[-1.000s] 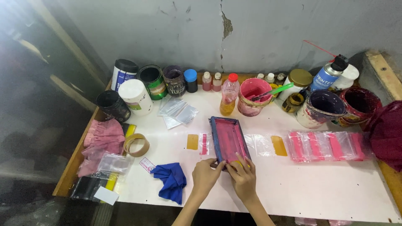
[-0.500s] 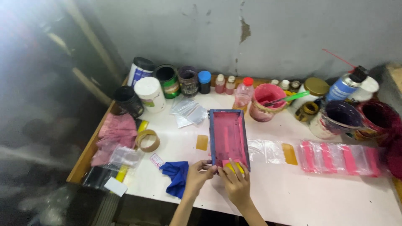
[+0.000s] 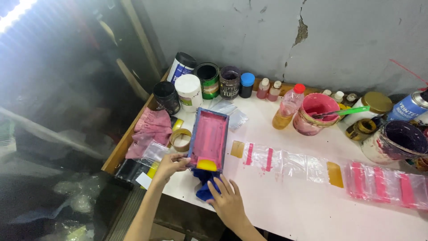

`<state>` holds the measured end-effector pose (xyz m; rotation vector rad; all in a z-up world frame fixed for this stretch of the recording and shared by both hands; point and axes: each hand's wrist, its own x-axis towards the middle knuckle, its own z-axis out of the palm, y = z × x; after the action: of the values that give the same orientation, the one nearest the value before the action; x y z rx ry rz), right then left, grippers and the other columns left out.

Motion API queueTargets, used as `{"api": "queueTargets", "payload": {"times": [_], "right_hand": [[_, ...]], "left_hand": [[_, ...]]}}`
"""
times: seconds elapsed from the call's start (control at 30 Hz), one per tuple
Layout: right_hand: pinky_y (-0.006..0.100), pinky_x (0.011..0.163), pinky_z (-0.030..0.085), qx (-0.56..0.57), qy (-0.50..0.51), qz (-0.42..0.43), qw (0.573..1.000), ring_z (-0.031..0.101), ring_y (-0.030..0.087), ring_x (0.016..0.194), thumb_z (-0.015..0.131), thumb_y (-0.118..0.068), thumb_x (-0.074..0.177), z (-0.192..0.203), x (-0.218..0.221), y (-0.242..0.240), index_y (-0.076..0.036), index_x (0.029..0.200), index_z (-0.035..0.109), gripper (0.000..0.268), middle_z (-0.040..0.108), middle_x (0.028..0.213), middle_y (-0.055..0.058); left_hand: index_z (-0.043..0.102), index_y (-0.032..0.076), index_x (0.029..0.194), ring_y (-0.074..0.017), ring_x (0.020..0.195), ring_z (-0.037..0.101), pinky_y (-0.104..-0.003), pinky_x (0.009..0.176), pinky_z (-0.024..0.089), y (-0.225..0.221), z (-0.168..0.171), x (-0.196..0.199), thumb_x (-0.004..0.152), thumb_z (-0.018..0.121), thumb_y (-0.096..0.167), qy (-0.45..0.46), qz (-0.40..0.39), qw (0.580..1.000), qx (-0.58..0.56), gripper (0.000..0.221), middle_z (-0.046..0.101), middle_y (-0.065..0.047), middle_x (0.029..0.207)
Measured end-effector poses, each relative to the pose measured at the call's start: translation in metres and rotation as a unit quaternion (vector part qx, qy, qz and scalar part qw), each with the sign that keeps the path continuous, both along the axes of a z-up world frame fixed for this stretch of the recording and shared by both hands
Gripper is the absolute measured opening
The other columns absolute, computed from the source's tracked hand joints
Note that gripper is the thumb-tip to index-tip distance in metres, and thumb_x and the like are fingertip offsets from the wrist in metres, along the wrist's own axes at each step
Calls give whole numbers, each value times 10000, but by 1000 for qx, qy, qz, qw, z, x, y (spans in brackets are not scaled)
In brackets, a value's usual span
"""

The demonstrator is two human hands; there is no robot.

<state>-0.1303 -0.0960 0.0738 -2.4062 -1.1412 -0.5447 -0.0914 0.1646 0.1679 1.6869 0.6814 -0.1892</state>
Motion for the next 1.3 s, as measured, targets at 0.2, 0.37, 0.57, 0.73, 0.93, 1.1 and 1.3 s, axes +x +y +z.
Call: {"api": "queueTargets", "payload": {"times": [0.2,0.37,0.57,0.73,0.93,1.1,1.3], "right_hand": [[476,961,528,21,26,26,999,595,394,1238,698,-137,941,-74,5,-1,-47,1237,726,311,681,1284,195],[447,955,538,50,43,63,996,649,360,1166,671,-30,906,-92,10,-19,-45,1095,767,212,738,1183,145],[429,944,561,66,83,57,993,687,334,1122,709,4,868,-75,-6,-57,-47,1024,767,175,759,1128,110],[426,948,574,76,108,29,991,690,332,1131,721,38,835,-61,-20,-76,-34,1019,768,203,762,1123,117],[453,1019,468,8,137,41,990,599,337,1231,723,-98,898,-12,-22,-76,-54,1178,713,283,692,1220,123],[576,1131,307,-66,216,69,972,350,433,1434,629,-137,954,26,-23,-67,-117,1487,520,544,455,1514,217],[619,1176,117,-78,259,85,959,154,469,1513,512,-572,1021,14,-21,-46,-151,1475,541,620,281,1642,216]], "left_hand": [[713,-70,1253,-257,799,753,-314,738,646,33,-50,17,749,861,176,-14,4,998,-57,580,776,-216,1040],[663,-99,1291,-288,815,754,-353,801,647,45,-50,26,748,856,189,13,-7,999,-46,645,760,-252,1059],[663,-83,1288,-297,922,761,-351,836,637,37,-15,23,804,826,169,52,-13,999,-3,569,755,-248,1108],[708,-85,1232,-294,900,752,-366,818,635,35,-16,23,795,833,174,38,-12,999,14,523,760,-228,1087],[679,-38,1297,-300,985,753,-368,874,612,18,13,21,872,783,222,87,-5,993,78,509,749,-209,1194],[676,-26,1305,-320,971,759,-375,879,605,11,20,16,818,814,293,83,31,992,91,598,735,-210,1229],[758,71,1148,-311,942,684,-476,757,513,0,-20,9,919,767,440,-172,96,839,508,434,751,-122,1067]]}}
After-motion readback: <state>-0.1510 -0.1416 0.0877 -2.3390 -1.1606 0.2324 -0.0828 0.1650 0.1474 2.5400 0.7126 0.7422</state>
